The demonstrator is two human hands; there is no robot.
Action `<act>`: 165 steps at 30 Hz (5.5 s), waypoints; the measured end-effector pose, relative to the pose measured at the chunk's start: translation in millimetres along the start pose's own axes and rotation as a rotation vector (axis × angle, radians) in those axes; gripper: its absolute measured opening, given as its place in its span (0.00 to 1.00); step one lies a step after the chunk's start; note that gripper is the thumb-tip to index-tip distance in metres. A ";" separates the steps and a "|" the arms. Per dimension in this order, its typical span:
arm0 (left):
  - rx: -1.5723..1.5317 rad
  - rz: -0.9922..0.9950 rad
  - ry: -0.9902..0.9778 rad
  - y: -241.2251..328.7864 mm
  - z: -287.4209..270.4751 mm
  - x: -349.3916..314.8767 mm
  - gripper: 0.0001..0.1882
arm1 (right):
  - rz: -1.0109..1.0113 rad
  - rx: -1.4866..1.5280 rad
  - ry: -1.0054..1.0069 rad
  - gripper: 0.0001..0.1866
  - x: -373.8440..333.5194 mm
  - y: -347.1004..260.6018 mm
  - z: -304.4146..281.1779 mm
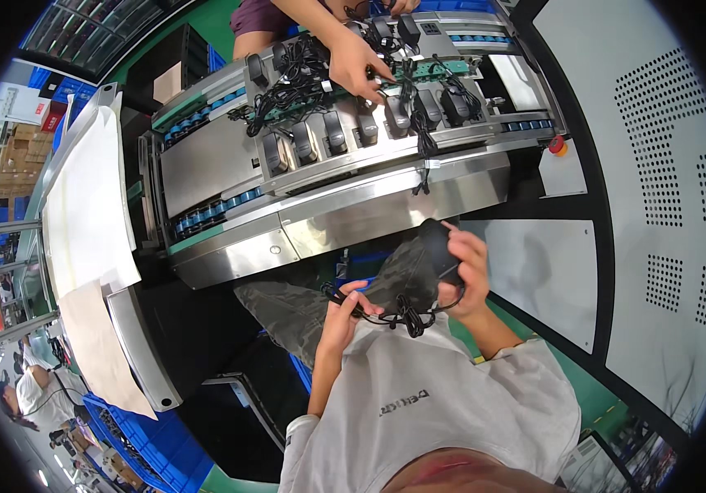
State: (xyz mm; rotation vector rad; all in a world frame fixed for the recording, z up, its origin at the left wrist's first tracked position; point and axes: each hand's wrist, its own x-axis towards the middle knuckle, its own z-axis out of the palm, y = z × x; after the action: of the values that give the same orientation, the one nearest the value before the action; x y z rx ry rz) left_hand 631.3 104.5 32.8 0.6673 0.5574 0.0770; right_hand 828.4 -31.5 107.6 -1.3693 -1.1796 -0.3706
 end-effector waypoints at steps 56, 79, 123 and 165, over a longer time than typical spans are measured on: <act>-0.077 0.152 0.165 -2.2 -7.8 -2.4 0.11 | 0.825 0.162 -0.106 0.22 171.5 86.3 -131.3; -0.038 0.136 0.219 -3.1 -7.4 0.4 0.12 | 0.467 -0.560 -0.348 0.19 116.1 264.9 -119.5; -0.056 0.134 0.312 -2.4 -12.1 4.2 0.11 | 0.744 -0.813 -0.618 0.20 99.1 313.7 -102.5; -0.035 0.235 0.359 2.1 -26.3 -22.6 0.11 | 0.439 -0.948 -1.120 0.12 157.8 249.3 26.8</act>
State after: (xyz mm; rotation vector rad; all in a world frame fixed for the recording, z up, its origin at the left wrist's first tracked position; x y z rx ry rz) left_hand 598.8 115.5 27.6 0.6869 0.8182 0.4328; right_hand 1083.2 118.7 91.3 -2.8074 -1.5767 0.2775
